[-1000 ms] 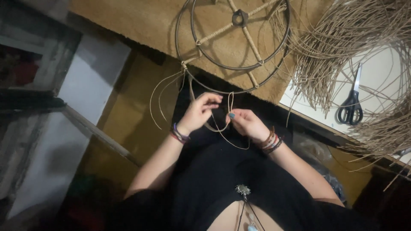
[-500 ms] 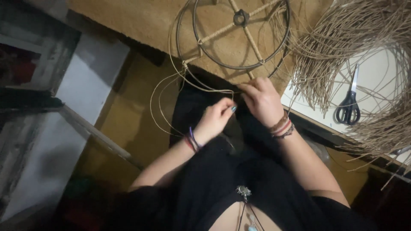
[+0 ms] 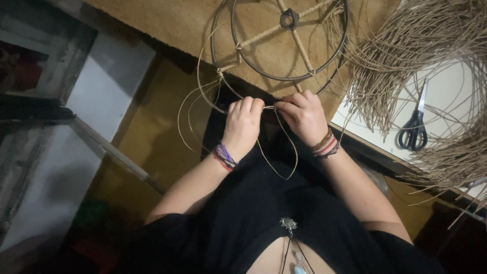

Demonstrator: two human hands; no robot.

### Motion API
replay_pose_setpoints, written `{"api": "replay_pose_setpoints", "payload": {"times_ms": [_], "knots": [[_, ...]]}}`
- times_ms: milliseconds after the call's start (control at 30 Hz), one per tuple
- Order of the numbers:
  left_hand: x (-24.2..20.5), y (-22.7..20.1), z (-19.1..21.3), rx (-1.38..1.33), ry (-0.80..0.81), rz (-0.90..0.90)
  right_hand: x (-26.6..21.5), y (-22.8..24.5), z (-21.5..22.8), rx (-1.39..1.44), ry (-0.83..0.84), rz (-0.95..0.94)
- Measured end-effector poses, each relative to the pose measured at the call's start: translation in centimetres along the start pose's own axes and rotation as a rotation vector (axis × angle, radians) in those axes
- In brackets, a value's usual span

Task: Weaving flexible strands of material onto a circular wire frame to create a decorative object or lampshade.

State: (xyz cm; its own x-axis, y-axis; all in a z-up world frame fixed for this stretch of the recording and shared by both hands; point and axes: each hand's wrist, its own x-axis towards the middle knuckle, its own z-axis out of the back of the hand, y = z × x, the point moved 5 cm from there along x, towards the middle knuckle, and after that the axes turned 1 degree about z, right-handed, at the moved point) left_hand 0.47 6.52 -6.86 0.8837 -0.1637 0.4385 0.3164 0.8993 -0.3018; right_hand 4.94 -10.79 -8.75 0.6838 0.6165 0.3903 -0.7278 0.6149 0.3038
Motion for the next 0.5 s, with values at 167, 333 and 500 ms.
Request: {"api": "replay_pose_setpoints", "payload": {"times_ms": [167,333,500], "knots": [[-3.5,-1.2,-2.3,-0.683,0.236,0.494,0.6,0.5,0.9,0.031,-0.005,0.006],[-4.9,-3.5,-7.3,-1.567,0.132,1.047,0.9,0.4,1.1,0.034,-0.011,0.015],[-5.7,-3.8,-10.3,-1.804,0.069,1.26,1.2,0.5,1.2,0.039,-0.005,-0.005]]}}
